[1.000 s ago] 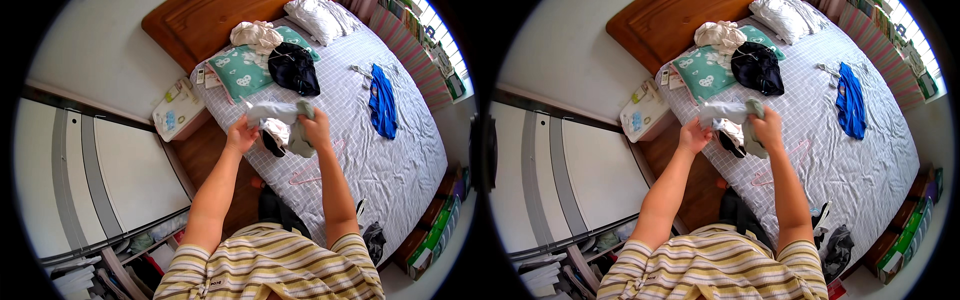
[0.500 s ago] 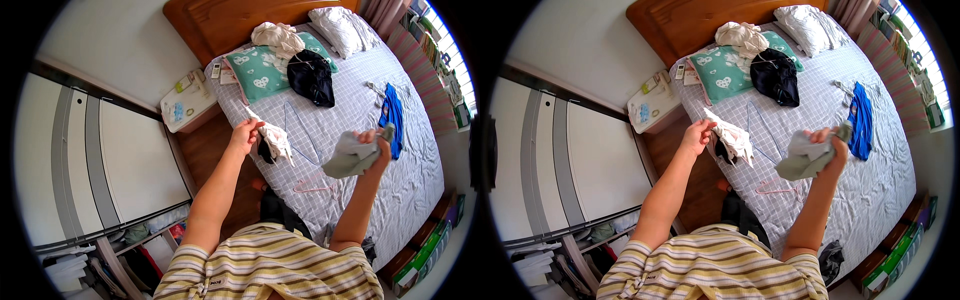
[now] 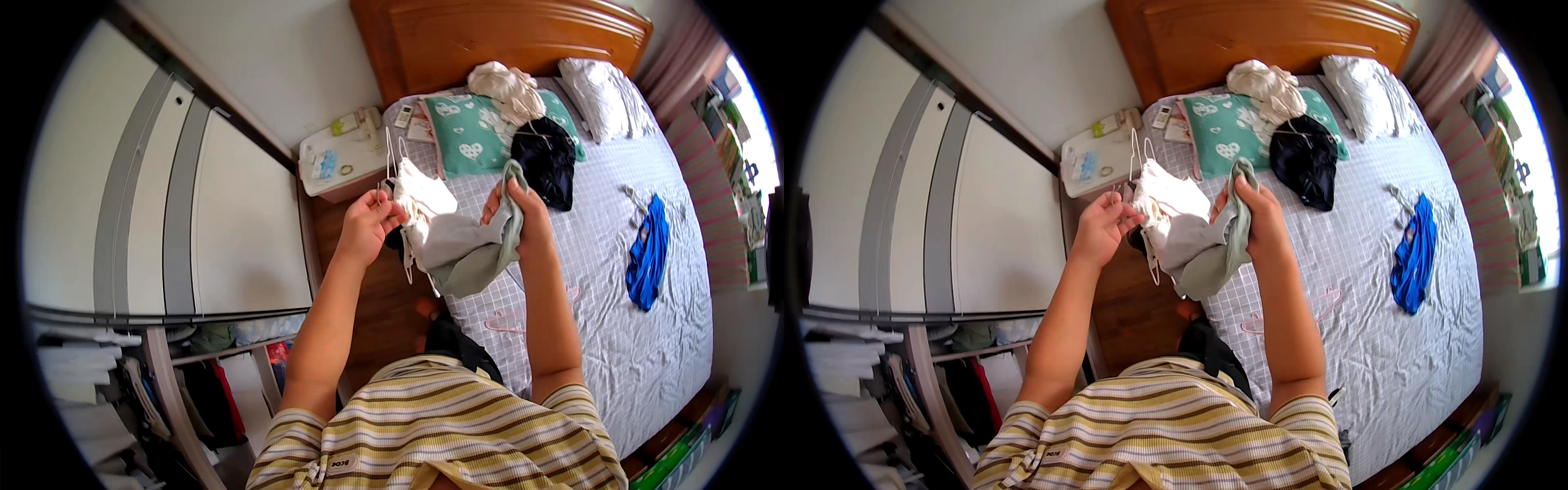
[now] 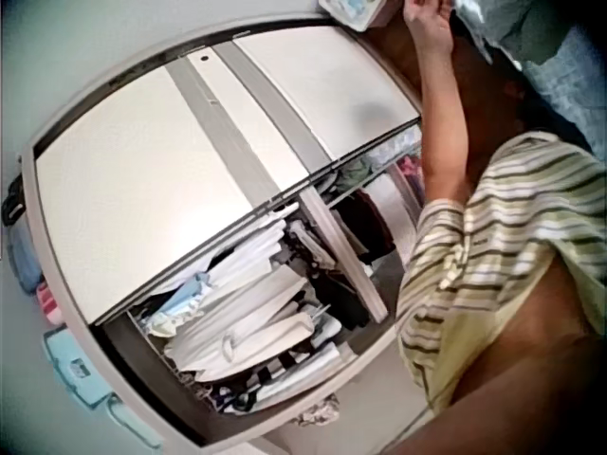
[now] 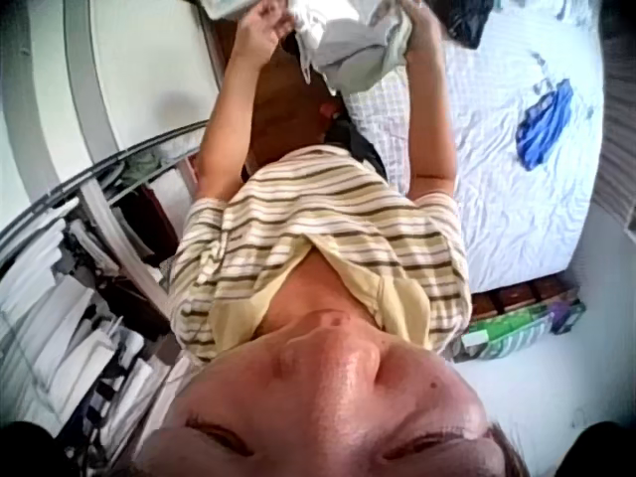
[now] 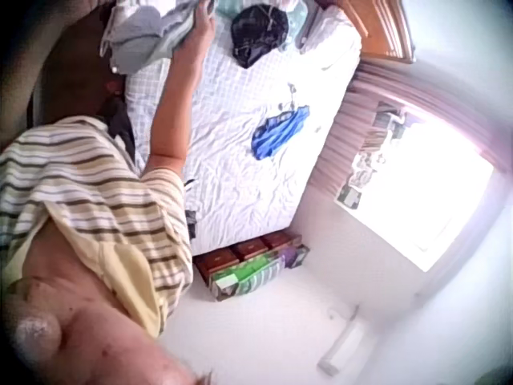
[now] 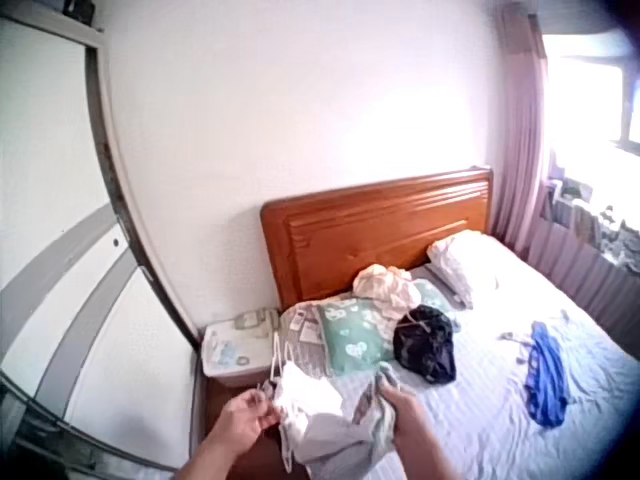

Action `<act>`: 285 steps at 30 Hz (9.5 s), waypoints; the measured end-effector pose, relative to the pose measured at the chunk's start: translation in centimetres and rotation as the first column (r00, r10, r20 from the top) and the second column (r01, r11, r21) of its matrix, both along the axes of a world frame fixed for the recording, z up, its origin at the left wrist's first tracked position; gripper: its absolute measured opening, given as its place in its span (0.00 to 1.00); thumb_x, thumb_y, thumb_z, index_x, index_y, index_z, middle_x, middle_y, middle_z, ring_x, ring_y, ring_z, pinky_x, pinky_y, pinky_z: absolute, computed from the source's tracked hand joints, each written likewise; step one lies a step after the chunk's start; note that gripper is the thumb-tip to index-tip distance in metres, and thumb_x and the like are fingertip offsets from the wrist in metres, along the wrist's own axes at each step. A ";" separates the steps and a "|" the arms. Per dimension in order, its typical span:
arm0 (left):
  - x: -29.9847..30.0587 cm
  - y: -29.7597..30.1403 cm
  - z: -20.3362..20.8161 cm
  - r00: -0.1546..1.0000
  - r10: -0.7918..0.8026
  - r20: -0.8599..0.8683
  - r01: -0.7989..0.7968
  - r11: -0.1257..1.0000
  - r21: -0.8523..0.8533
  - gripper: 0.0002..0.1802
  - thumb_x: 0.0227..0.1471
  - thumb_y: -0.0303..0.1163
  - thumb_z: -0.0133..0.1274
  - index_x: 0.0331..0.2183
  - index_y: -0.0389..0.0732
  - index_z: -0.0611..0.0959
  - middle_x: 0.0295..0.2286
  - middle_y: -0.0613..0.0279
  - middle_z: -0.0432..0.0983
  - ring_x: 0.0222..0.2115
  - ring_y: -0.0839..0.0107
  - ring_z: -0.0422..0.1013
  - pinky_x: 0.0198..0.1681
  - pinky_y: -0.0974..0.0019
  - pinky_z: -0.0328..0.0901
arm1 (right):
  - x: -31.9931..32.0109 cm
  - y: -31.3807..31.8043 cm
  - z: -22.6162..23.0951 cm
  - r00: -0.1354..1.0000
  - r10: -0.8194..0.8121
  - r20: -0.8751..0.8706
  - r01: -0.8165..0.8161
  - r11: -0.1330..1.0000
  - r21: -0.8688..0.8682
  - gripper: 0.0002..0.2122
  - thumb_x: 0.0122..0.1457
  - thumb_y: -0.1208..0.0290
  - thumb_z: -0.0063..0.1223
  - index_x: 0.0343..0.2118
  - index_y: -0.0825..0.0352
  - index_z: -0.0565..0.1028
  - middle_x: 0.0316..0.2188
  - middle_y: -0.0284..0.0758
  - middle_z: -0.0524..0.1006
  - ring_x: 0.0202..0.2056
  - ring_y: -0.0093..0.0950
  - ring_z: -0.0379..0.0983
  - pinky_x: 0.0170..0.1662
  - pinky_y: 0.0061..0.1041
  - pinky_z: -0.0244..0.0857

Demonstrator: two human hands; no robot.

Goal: The person picks up clothing items from a bed and a closet, folds several small garments, and places them into different shelves and drawers within a closet.

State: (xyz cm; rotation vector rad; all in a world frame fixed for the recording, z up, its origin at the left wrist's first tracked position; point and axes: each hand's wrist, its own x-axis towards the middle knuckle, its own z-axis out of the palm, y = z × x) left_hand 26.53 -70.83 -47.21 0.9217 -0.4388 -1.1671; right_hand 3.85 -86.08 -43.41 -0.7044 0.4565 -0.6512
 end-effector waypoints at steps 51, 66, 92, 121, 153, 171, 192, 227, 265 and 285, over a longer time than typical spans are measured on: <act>-23.5 55.1 19.8 -0.359 0.845 0.395 -0.812 -0.492 0.315 0.19 0.45 0.36 0.59 0.40 0.39 0.80 0.35 0.52 0.77 0.36 0.56 0.74 0.40 0.54 0.66 | 25.7 89.7 47.6 0.632 0.681 0.368 0.774 -0.575 -0.264 0.16 0.57 0.65 0.41 0.46 0.60 0.75 0.53 0.41 0.68 0.62 0.39 0.50 0.62 0.55 0.32; -19.7 61.6 16.5 -0.248 0.960 -0.128 -0.968 -0.251 -0.003 0.13 0.47 0.26 0.57 0.39 0.37 0.78 0.32 0.58 0.77 0.32 0.61 0.74 0.35 0.59 0.70 | 24.3 93.3 50.9 0.585 0.686 0.433 0.341 0.276 -0.898 0.35 0.43 0.60 0.62 0.53 0.72 0.62 0.45 0.47 0.72 0.50 0.44 0.66 0.55 0.30 0.57; -21.3 59.2 17.4 -0.094 0.973 -0.212 -0.986 -0.120 -0.113 0.17 0.48 0.24 0.56 0.42 0.34 0.75 0.35 0.54 0.77 0.36 0.60 0.74 0.41 0.58 0.69 | 28.0 94.3 47.1 0.508 0.849 0.142 -0.112 0.229 -0.967 0.26 0.43 0.62 0.61 0.44 0.73 0.73 0.40 0.53 0.75 0.42 0.45 0.74 0.45 0.34 0.68; -15.7 48.1 19.9 0.082 0.986 -0.146 -0.954 0.035 -0.298 0.21 0.54 0.33 0.48 0.50 0.39 0.69 0.46 0.54 0.71 0.44 0.58 0.70 0.49 0.50 0.64 | 25.1 46.0 20.9 0.191 0.923 -0.335 -0.400 -0.238 -0.885 0.07 0.55 0.79 0.51 0.35 0.75 0.76 0.27 0.36 0.78 0.32 0.21 0.73 0.37 0.21 0.67; 22.1 7.6 11.4 0.644 0.751 -0.146 -0.764 0.643 -0.055 0.25 0.45 0.21 0.53 0.48 0.30 0.70 0.41 0.49 0.73 0.41 0.58 0.72 0.48 0.56 0.66 | 40.1 -8.6 6.7 0.942 0.332 -0.040 -0.335 0.933 -0.130 0.10 0.60 0.70 0.45 0.37 0.71 0.75 0.31 0.35 0.77 0.32 0.26 0.74 0.37 0.24 0.68; 38.4 2.5 9.8 0.617 0.778 -0.121 -0.780 0.625 0.041 0.22 0.44 0.18 0.52 0.45 0.33 0.72 0.38 0.53 0.75 0.37 0.59 0.73 0.44 0.55 0.69 | 84.6 -2.9 10.8 0.703 0.627 -0.335 -0.584 0.241 -0.775 0.28 0.49 0.75 0.53 0.56 0.70 0.63 0.53 0.42 0.68 0.52 0.31 0.66 0.51 0.25 0.61; 51.3 -8.5 7.4 0.438 0.883 -0.169 -0.866 0.465 0.184 0.29 0.42 0.19 0.51 0.50 0.33 0.68 0.41 0.52 0.73 0.40 0.56 0.73 0.46 0.52 0.68 | 106.1 0.9 13.4 0.261 0.961 -0.096 -0.771 0.147 -0.619 0.27 0.45 0.80 0.53 0.53 0.75 0.64 0.46 0.41 0.72 0.47 0.32 0.67 0.52 0.25 0.57; 57.4 -1.7 3.8 0.383 0.896 -0.224 -0.920 0.391 -0.008 0.36 0.37 0.20 0.57 0.52 0.34 0.66 0.46 0.52 0.70 0.46 0.53 0.68 0.51 0.52 0.65 | 98.0 -7.3 0.6 0.283 0.708 -0.647 -0.879 -0.078 -0.470 0.13 0.56 0.63 0.52 0.29 0.71 0.79 0.26 0.35 0.79 0.25 0.22 0.74 0.31 0.20 0.67; 57.6 6.4 -1.0 0.532 0.845 -0.059 -0.846 0.533 0.003 0.13 0.45 0.26 0.56 0.36 0.35 0.75 0.35 0.50 0.78 0.25 0.75 0.68 0.30 0.71 0.65 | 84.6 -4.3 2.0 0.124 0.990 0.064 -0.991 0.119 0.068 0.30 0.51 0.57 0.59 0.52 0.71 0.65 0.48 0.39 0.71 0.49 0.32 0.69 0.52 0.34 0.63; 56.5 5.4 3.8 0.501 0.857 0.116 -0.860 0.509 -0.045 0.30 0.35 0.18 0.63 0.44 0.32 0.73 0.38 0.59 0.75 0.37 0.68 0.72 0.42 0.66 0.67 | 85.1 0.0 7.8 0.287 0.737 -0.612 -0.789 -0.181 -0.587 0.20 0.44 0.82 0.59 0.44 0.72 0.72 0.30 0.33 0.75 0.31 0.22 0.72 0.39 0.19 0.66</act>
